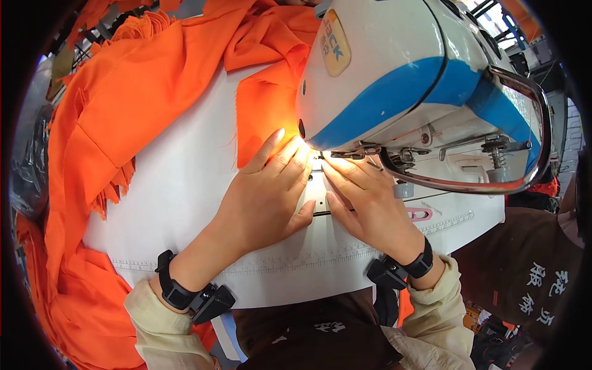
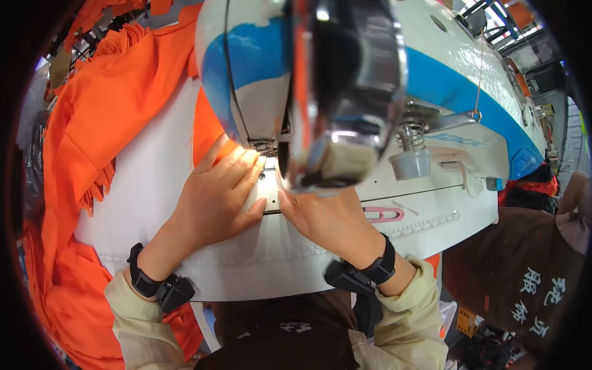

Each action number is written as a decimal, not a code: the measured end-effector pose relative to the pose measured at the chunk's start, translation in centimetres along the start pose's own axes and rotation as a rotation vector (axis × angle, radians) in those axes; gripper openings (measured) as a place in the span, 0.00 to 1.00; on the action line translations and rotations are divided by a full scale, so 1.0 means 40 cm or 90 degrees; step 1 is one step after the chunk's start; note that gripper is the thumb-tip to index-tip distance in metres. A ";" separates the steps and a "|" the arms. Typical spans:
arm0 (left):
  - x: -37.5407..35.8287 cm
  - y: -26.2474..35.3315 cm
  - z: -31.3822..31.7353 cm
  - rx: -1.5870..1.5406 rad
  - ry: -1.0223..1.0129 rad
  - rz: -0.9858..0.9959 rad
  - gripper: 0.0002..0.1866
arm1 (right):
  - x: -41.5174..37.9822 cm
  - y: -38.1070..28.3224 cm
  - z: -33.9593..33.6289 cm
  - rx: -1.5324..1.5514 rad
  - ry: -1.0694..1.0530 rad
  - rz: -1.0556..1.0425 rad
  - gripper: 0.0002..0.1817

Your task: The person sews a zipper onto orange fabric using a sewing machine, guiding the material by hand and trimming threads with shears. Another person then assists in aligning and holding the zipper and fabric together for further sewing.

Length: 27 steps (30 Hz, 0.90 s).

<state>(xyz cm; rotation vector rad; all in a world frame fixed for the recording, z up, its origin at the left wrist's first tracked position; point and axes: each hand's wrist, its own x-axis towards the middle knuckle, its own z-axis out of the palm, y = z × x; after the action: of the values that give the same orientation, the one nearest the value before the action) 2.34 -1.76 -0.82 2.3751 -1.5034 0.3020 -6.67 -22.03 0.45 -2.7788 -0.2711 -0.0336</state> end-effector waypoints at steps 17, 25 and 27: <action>0.005 -0.007 0.007 -0.021 0.012 -0.006 0.28 | 0.000 0.010 0.000 0.036 0.035 -0.024 0.26; 0.009 -0.012 0.013 -0.038 0.041 0.005 0.30 | 0.006 0.016 -0.003 0.057 0.036 -0.030 0.28; 0.010 -0.013 0.012 -0.041 0.044 0.003 0.30 | 0.009 0.013 -0.004 0.065 0.031 -0.027 0.28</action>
<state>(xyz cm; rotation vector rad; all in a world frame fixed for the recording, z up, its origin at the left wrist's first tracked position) 3.00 -2.07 -1.22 2.2873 -1.4646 0.3284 -6.21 -22.51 0.44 -2.6669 -0.3104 -0.0961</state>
